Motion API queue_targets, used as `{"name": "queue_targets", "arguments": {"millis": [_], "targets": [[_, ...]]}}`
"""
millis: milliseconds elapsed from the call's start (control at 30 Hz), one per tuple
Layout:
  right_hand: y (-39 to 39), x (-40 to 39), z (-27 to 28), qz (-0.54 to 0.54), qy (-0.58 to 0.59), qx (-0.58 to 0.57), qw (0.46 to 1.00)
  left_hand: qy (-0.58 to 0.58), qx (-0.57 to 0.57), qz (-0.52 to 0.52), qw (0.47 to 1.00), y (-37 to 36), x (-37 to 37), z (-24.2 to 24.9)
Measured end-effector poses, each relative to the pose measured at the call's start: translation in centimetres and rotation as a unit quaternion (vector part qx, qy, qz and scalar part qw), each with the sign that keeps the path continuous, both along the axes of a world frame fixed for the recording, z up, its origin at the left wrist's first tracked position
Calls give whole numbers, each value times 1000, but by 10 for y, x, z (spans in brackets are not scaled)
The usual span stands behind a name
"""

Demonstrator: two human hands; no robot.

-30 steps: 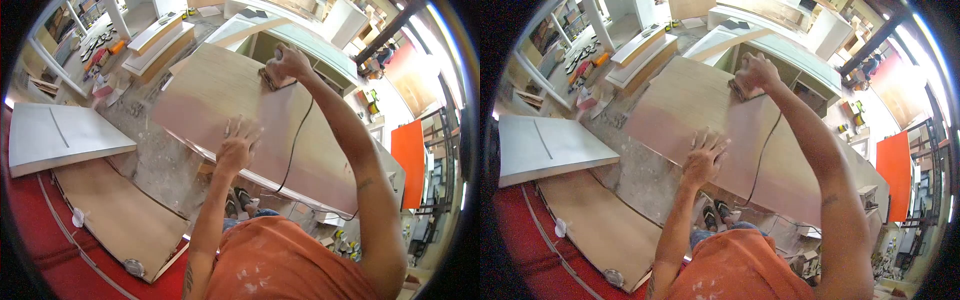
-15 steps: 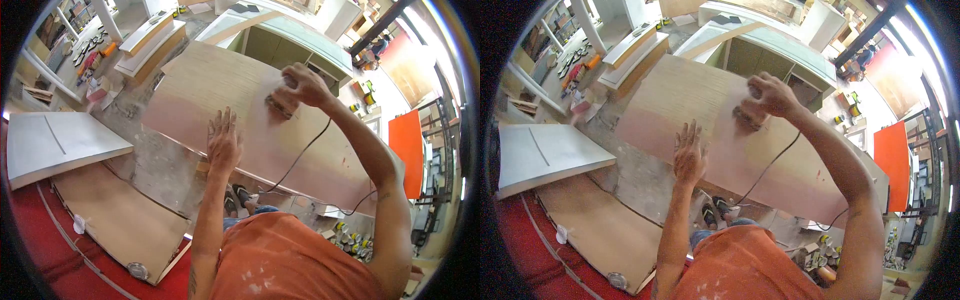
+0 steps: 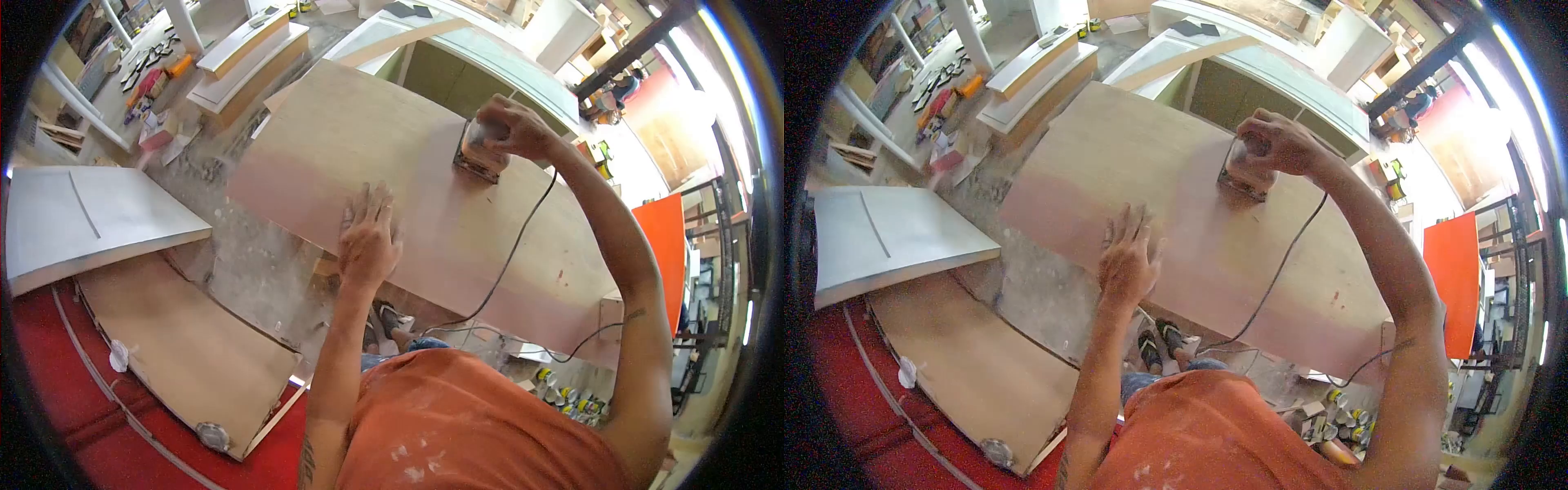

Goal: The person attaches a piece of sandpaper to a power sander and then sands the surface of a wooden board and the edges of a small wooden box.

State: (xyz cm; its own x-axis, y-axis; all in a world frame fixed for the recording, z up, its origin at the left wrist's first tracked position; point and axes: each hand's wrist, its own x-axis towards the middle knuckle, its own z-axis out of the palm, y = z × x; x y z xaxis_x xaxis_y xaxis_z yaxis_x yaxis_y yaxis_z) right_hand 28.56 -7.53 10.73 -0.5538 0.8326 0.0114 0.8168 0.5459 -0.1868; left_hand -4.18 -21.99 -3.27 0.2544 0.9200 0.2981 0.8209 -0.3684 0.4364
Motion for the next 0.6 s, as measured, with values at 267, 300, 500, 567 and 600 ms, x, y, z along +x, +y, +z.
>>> {"name": "queue_targets", "arguments": {"millis": [267, 300, 500, 567, 600], "targets": [[37, -35, 6, 44, -6, -14, 999, -40, 2, -5, 999, 5, -2, -1], [35, -35, 7, 67, -13, -12, 998, -41, -5, -5, 999, 5, -2, -1], [52, -36, 9, 60, 0, -30, 998, -56, -2, -6, 998, 7, -5, -3], [53, -38, 7, 46, -8, -37, 998, -65, -10, -7, 998, 6, -5, -5], [53, -37, 4, 52, -3, -34, 998, -68, -3, -8, 998, 6, -5, -5]]}}
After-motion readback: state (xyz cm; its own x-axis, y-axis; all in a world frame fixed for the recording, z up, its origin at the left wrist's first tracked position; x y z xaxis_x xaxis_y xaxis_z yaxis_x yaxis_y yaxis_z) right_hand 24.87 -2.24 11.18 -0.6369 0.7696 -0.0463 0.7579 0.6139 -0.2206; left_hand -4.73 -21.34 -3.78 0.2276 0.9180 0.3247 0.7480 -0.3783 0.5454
